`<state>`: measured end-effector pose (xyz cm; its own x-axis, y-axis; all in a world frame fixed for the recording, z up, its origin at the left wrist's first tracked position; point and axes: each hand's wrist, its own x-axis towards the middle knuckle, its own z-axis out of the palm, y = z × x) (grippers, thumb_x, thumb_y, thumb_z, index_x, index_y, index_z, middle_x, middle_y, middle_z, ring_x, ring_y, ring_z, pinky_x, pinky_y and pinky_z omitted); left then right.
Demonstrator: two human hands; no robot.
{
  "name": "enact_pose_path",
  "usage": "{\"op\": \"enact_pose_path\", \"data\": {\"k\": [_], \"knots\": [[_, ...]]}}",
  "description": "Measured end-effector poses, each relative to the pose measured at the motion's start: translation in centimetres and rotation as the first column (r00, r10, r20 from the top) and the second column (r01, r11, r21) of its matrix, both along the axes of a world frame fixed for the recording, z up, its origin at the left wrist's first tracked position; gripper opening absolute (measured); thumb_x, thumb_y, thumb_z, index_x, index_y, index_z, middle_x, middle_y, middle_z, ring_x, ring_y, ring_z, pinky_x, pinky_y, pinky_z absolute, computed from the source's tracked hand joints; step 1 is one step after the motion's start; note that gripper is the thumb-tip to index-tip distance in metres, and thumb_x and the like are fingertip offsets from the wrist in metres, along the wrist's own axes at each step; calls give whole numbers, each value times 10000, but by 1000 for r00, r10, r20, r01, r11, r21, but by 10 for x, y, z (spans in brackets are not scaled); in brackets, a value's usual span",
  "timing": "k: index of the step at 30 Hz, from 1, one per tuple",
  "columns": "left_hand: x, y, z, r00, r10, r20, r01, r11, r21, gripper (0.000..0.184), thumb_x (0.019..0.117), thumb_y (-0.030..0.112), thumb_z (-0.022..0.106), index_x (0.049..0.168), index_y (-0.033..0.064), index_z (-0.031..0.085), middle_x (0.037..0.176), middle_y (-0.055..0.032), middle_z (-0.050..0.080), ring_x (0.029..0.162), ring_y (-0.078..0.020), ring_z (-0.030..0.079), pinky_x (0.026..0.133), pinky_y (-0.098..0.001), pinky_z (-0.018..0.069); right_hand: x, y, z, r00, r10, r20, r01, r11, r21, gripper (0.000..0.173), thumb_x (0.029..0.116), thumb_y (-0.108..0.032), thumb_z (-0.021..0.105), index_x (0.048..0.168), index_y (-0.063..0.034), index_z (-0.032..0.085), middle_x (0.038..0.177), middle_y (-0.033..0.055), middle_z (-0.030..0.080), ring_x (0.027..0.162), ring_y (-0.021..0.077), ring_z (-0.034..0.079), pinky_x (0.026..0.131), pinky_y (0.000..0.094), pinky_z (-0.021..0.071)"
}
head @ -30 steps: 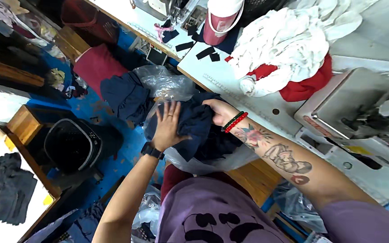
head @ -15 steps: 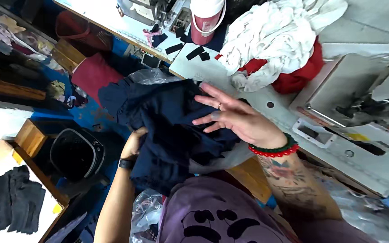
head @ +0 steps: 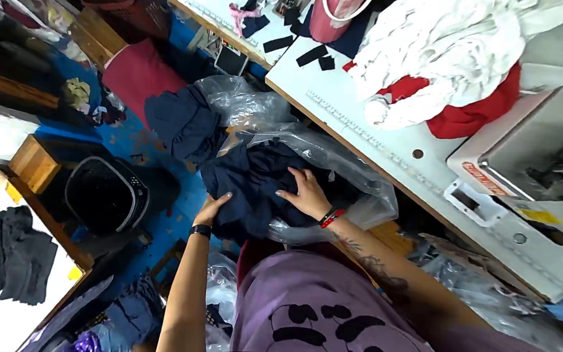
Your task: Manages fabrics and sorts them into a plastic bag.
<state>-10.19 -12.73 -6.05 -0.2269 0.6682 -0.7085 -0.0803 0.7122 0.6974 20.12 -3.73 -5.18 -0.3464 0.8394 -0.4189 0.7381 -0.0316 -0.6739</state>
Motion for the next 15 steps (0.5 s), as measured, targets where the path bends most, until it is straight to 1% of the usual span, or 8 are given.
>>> {"op": "enact_pose_path", "data": {"k": [2,4,6,9,11,13,14,15], "knots": [[2,4,-2,999,-17,-36,18,1000,22,873,818,130,822,1526,40,319,1324,-157,632,1176,-200,653,1004,-399,560,-15,3,-5,995,94,44,-96,994,50,898,832,-623,757,1483,-52,519,1496,254,469,1344,452,477,1075,637,419],[-2,2,-7,997,55,-59,-55,998,0,664,895,61,726,1482,29,417,1306,-167,639,1153,-216,652,984,-417,551,-29,12,-8,991,131,37,-131,991,-2,650,913,-520,728,1318,-17,655,1431,240,539,1323,452,491,1064,648,408],[-13,-1,-16,992,117,-39,-119,991,-57,478,1016,151,609,1458,38,464,1276,-163,653,1117,-217,661,963,-416,549,-36,23,-4,998,65,-10,-65,997,-43,386,994,-343,675,1171,-1,702,1223,231,671,1179,432,612,988,645,473],[-24,-9,-21,981,195,-17,-196,975,-110,447,1103,323,437,1469,70,478,1313,-148,638,1160,-211,636,992,-416,524,-31,30,3,1000,-4,-15,4,1000,-24,307,1032,-293,614,1141,-11,669,990,221,704,944,406,690,847,632,530],[-21,-20,-15,966,259,29,-254,961,-110,577,1103,501,281,1451,115,534,1344,-109,650,1219,-206,625,1022,-444,518,-17,30,-1,990,131,47,-125,987,-103,391,1033,-384,595,1167,-31,695,1096,210,710,1067,400,670,928,660,490],[-23,-38,-12,969,208,134,-205,978,-33,759,1041,659,162,1533,146,428,1424,-79,604,1285,-183,585,1053,-432,506,-7,26,-8,970,240,45,-230,959,-163,511,1050,-479,527,1260,-44,695,1284,203,666,1250,388,598,1053,648,432],[-25,-49,-17,974,153,167,-161,986,36,856,982,743,258,1591,144,304,1481,-84,551,1319,-181,557,1063,-423,503,-4,23,-9,971,239,28,-233,962,-145,538,1056,-492,505,1309,-50,678,1321,204,653,1279,382,587,1084,626,426],[-26,-57,-22,978,124,170,-139,987,82,1073,854,826,484,1627,145,186,1525,-104,502,1340,-195,542,1068,-429,506,-5,20,-8,974,227,19,-223,967,-122,552,1063,-488,490,1384,-64,634,1358,208,638,1302,380,580,1113,603,418]]}}
